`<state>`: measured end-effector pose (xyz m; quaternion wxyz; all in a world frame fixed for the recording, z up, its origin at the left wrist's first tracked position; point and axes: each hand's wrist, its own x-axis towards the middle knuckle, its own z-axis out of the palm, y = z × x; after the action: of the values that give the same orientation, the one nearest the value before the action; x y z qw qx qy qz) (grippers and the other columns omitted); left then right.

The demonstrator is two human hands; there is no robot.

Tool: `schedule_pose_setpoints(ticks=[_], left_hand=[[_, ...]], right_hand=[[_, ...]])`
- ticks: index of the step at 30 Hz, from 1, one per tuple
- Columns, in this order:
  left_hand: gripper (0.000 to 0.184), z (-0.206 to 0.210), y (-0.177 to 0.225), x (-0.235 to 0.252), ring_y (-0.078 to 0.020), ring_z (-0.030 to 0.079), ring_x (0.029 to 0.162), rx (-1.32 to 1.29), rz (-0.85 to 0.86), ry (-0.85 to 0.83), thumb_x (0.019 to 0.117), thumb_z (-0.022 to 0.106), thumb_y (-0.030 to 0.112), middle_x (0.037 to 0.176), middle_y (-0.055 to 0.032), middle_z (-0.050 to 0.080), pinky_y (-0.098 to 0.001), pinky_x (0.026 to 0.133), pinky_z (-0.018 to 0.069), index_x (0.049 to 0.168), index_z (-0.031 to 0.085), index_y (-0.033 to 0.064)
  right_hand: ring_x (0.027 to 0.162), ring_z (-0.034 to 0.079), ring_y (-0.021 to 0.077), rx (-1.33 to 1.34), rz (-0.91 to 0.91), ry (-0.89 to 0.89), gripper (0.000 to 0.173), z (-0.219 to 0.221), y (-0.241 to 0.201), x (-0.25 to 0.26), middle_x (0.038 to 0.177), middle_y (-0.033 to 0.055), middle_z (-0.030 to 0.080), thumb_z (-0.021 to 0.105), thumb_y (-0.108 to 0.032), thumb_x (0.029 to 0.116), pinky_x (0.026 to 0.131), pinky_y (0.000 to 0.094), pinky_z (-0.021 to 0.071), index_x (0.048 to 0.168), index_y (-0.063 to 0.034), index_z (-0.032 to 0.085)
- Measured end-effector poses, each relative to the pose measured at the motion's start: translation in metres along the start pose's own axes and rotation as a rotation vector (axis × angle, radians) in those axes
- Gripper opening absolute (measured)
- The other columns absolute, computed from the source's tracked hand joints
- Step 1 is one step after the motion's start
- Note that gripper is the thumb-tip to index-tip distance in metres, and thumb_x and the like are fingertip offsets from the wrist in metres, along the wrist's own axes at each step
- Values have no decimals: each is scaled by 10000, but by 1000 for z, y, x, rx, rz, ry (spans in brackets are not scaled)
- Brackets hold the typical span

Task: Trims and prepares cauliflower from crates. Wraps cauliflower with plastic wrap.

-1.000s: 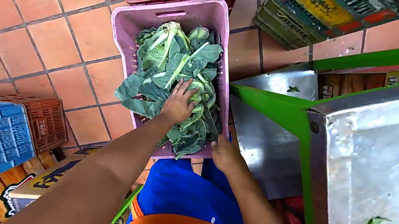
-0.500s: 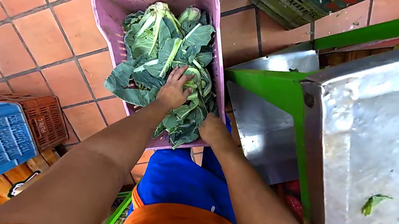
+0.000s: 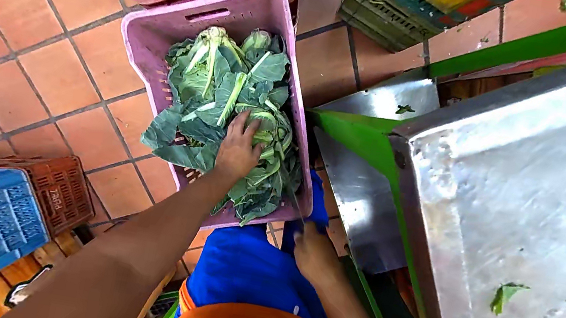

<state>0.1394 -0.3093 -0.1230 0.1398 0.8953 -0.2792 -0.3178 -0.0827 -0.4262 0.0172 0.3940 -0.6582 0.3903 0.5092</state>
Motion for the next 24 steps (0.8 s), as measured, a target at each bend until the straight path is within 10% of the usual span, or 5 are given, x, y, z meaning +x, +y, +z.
schedule_pose_setpoints(ticks=[9,17,24], left_hand=[[1119,-11,72,55,-474,530,1302,2,-703,-189,750,798,662,1478,-316,434,-608,971,526,1514,355,-25],[1241,-31,20,54,-480,634,1162,-241,-666,-222,670,905,482,1307,-285,616,-692,933,514,1624,157,220],[1259,-113,-7,-16,-437,599,1233,-559,-641,-87,662,909,402,1400,-257,564,-677,962,507,1630,121,236]], right_hand=[[1115,673,343,-59,65,74,674,18,-10,29,1293,200,623,471,-188,1034,935,500,556,1635,-133,171],[1145,660,338,28,21,35,816,18,-17,35,1409,216,551,550,-212,992,956,502,548,1650,-135,74],[1060,689,358,-182,104,93,780,20,-37,24,1449,265,464,517,-201,1011,891,479,578,1650,-128,76]])
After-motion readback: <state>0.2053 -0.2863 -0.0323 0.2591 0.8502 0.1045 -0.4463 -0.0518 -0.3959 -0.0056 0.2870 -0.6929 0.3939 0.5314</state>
